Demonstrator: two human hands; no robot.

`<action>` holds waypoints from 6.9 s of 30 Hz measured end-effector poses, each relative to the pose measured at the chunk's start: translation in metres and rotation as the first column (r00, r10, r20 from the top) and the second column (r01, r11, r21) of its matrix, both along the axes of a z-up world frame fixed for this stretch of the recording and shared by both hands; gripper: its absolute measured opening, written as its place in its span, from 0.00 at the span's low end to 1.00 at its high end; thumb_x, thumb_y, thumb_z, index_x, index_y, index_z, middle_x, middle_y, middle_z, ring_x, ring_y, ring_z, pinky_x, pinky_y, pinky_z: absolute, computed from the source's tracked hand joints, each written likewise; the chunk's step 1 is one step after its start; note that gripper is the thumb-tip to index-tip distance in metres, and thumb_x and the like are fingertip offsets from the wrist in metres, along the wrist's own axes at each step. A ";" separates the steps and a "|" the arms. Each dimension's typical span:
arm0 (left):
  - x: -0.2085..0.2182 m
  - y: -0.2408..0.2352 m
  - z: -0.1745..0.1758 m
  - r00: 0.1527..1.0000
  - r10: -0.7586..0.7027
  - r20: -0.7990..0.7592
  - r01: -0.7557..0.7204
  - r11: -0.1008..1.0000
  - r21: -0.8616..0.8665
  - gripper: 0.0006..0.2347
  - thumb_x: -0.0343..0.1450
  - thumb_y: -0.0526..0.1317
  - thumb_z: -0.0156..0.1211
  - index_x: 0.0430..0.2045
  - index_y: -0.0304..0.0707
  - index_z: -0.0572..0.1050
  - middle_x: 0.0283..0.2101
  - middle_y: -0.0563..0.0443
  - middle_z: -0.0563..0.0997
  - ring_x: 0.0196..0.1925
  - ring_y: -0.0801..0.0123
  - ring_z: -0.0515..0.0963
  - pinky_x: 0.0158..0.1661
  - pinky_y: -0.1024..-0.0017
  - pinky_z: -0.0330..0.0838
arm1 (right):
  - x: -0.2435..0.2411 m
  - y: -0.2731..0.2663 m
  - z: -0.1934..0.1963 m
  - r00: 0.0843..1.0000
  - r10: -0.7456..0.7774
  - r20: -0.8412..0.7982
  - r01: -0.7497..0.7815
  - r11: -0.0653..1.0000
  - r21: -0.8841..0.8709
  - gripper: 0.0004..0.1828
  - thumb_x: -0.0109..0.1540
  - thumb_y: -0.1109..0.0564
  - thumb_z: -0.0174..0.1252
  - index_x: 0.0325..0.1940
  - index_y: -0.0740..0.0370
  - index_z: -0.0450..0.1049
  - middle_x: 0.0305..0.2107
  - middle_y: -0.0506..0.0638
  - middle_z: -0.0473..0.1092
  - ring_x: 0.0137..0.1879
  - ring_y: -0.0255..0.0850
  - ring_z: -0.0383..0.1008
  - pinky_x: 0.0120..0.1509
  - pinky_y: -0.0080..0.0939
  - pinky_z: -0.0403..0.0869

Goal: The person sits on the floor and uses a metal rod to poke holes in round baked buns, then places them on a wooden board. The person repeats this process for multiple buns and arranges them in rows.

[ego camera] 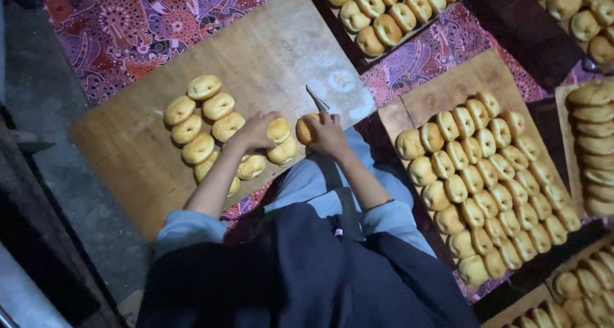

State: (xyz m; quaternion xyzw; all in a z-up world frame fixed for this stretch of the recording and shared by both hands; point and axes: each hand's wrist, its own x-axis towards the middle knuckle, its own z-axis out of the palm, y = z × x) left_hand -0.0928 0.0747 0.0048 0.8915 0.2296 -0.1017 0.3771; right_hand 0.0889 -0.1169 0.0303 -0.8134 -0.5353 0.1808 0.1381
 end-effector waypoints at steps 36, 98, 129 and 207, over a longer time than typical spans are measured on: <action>-0.014 -0.012 -0.016 0.925 0.354 0.141 -0.304 0.909 -0.285 0.52 0.53 0.48 0.81 0.71 0.51 0.51 0.69 0.31 0.58 0.70 0.41 0.59 0.68 0.53 0.58 | -0.107 0.000 -0.053 0.982 -0.063 -0.176 0.093 0.982 0.166 0.62 0.44 0.47 0.79 0.77 0.42 0.52 0.52 0.71 0.62 0.57 0.67 0.63 0.62 0.63 0.65; 0.348 -0.213 0.004 0.854 0.028 0.519 0.041 0.992 -0.122 0.47 0.59 0.46 0.77 0.70 0.35 0.52 0.65 0.31 0.68 0.67 0.40 0.68 0.66 0.50 0.62 | 0.351 -0.155 0.013 0.795 -0.300 -0.527 0.428 0.893 0.138 0.36 0.57 0.49 0.70 0.66 0.61 0.67 0.57 0.61 0.70 0.59 0.50 0.74 0.63 0.48 0.72; -0.062 0.141 0.043 0.922 0.230 -0.312 -0.097 0.917 0.387 0.42 0.58 0.43 0.73 0.68 0.76 0.58 0.75 0.34 0.49 0.73 0.36 0.52 0.65 0.34 0.46 | -0.125 0.137 -0.042 0.803 0.239 -0.546 -0.077 0.950 0.303 0.56 0.48 0.48 0.77 0.76 0.51 0.54 0.66 0.70 0.53 0.69 0.67 0.61 0.70 0.53 0.68; -0.179 0.054 0.007 0.493 0.700 0.517 -0.859 0.485 0.164 0.42 0.59 0.46 0.80 0.65 0.32 0.60 0.61 0.28 0.70 0.64 0.36 0.69 0.62 0.49 0.64 | -0.101 0.139 -0.045 0.731 0.578 -0.364 -0.576 0.808 0.126 0.57 0.44 0.43 0.77 0.73 0.48 0.59 0.66 0.62 0.60 0.67 0.68 0.52 0.66 0.64 0.60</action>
